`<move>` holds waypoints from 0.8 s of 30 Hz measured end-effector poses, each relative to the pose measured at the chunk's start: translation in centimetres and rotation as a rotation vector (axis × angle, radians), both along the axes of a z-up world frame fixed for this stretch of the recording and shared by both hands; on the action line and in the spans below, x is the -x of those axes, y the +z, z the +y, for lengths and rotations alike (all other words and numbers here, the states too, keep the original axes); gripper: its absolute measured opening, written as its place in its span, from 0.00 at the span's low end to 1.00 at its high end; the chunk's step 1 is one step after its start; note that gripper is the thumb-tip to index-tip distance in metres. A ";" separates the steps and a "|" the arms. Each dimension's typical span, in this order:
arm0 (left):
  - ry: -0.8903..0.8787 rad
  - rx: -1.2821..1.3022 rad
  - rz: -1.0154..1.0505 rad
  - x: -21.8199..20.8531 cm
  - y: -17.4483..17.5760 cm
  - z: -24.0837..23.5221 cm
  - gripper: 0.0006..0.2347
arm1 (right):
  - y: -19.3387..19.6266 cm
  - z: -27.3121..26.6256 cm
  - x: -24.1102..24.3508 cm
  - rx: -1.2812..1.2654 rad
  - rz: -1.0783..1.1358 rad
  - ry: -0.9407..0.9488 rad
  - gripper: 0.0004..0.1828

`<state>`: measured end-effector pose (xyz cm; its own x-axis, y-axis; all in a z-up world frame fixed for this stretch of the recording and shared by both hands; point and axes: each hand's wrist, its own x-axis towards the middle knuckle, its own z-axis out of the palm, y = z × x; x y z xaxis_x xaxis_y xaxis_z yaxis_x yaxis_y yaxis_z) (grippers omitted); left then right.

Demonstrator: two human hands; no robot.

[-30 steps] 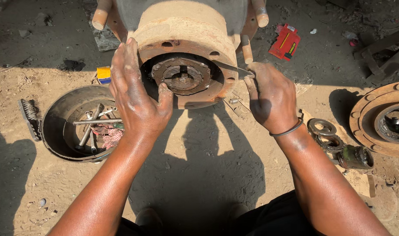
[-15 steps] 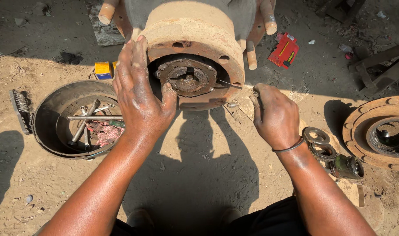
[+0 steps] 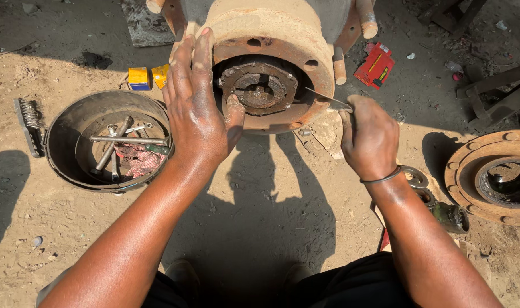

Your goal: The person uses a metal scraper to remove rust and debris from the surface of a brake drum hub. The person holds the hub with one hand while scraping the inner and outer edges with the other hand.

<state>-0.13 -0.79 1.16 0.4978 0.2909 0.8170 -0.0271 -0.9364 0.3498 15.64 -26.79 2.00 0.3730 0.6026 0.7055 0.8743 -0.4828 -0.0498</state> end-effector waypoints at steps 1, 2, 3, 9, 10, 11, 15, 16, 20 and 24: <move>0.008 -0.002 0.001 0.4 -0.2 -0.3 0.45 | -0.4 -0.2 0.0 0.023 0.015 0.034 0.11; 0.008 -0.015 -0.009 0.3 0.0 -0.3 0.45 | -0.5 -0.2 -0.1 0.034 0.019 0.060 0.10; 0.008 -0.027 -0.018 0.1 0.3 -0.2 0.45 | -0.6 -0.1 -0.3 0.046 0.023 0.087 0.10; 0.001 -0.005 0.011 0.5 -0.6 -0.1 0.44 | -1.8 0.7 0.7 -0.033 0.028 -0.004 0.09; 0.003 -0.006 0.007 0.3 -0.6 -0.1 0.43 | -1.7 0.6 0.8 -0.021 0.045 0.011 0.08; 0.021 -0.005 0.006 0.2 -0.6 -0.1 0.43 | -1.7 0.6 0.9 -0.010 0.061 0.026 0.07; 0.058 -0.027 0.008 -0.5 -0.7 0.2 0.41 | -1.6 0.8 0.5 0.061 0.083 0.050 0.07; 0.067 -0.028 0.009 -0.5 -0.9 0.3 0.41 | -1.7 1.0 0.4 0.007 0.062 0.040 0.08; 0.066 -0.024 0.009 -0.1 -1.8 0.3 0.40 | -2.7 1.4 1.0 -0.006 0.073 0.065 0.06; 0.045 -0.052 0.003 -0.3 -1.4 0.7 0.41 | -2.5 1.6 0.9 0.033 0.064 0.124 0.06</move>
